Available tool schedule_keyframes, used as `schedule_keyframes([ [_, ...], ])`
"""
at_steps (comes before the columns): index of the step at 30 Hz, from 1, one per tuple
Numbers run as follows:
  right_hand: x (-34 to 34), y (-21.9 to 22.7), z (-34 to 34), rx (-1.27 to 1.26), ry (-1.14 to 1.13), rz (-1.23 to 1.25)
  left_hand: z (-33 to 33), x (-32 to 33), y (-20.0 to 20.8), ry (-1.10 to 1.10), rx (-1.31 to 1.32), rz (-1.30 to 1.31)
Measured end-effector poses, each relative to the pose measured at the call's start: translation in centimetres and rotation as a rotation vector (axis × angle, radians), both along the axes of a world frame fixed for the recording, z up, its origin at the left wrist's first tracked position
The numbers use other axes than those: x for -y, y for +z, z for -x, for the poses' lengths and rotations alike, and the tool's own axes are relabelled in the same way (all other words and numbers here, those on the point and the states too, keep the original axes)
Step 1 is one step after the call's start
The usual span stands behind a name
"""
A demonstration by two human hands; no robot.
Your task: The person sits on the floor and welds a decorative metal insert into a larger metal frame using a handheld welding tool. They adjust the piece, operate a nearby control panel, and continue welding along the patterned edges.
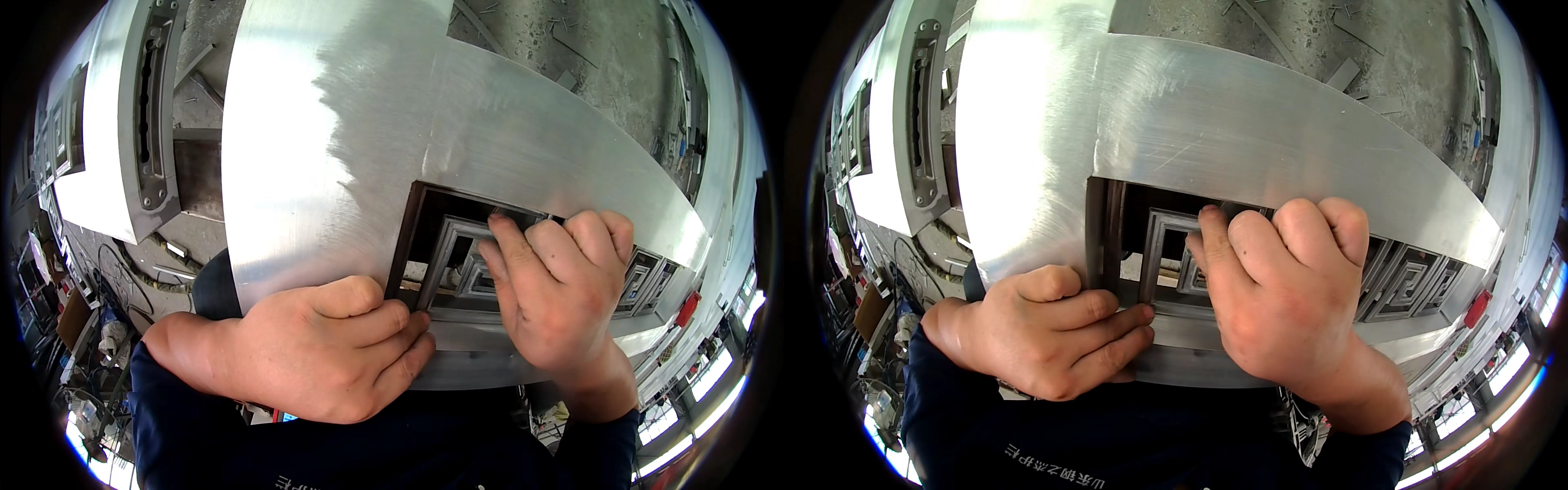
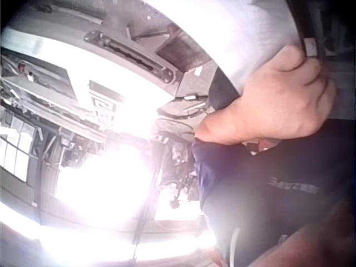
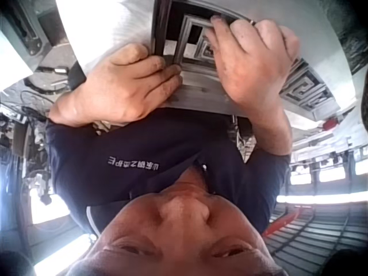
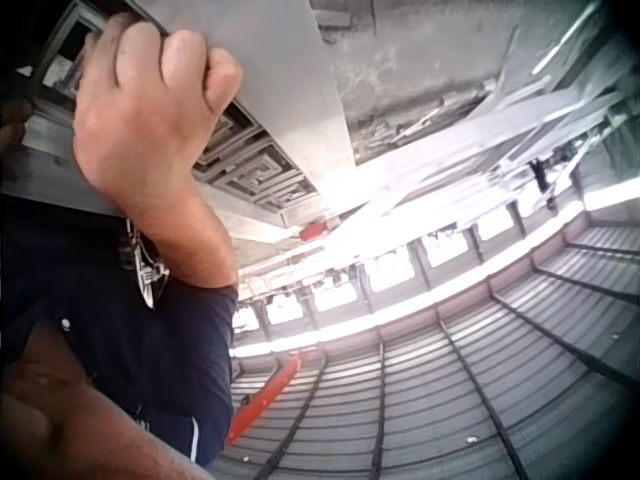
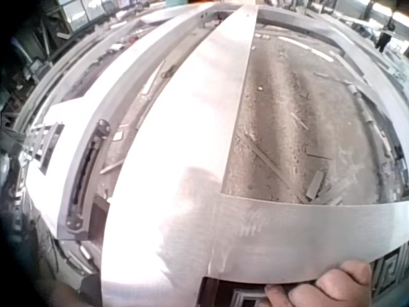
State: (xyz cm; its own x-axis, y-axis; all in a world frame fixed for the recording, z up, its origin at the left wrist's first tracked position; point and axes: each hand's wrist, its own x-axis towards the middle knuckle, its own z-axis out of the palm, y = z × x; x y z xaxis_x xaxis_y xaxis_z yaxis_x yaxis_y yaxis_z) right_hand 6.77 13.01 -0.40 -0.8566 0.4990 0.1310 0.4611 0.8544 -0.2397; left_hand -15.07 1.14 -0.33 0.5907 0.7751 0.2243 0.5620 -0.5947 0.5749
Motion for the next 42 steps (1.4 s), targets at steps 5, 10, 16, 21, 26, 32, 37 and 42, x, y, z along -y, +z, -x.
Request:
schedule_keyframes([
  [5,-0.3,0.2,0.0,-0.013,0.004,0.028,0.1,-0.1,0.2,-0.012,-0.015,0.016],
  [10,-0.4,0.3,0.1,-0.02,0.006,0.031,0.1,0.0,0.2,-0.01,-0.015,0.013],
  [16,-0.6,0.4,0.0,-0.018,0.001,0.065,0.0,-0.1,0.3,0.003,-0.03,0.032],
  [21,-0.8,-0.1,-0.3,-0.096,0.009,0.043,0.2,-0.5,0.8,-0.031,-0.122,0.015],
  [26,-0.7,0.0,-0.4,-0.066,0.002,0.047,-0.3,0.0,0.4,0.032,-0.045,0.03],
  [32,-1.1,1.1,-0.3,-0.032,-0.011,0.185,-0.5,0.5,0.0,0.075,-0.006,0.019],
  [37,-1.1,1.2,-0.5,0.007,0.009,0.182,0.3,0.0,0.5,-0.008,-0.094,0.03],
  [42,-0.9,1.2,-0.5,0.009,0.005,0.156,0.3,0.1,0.6,-0.017,-0.086,0.047],
])
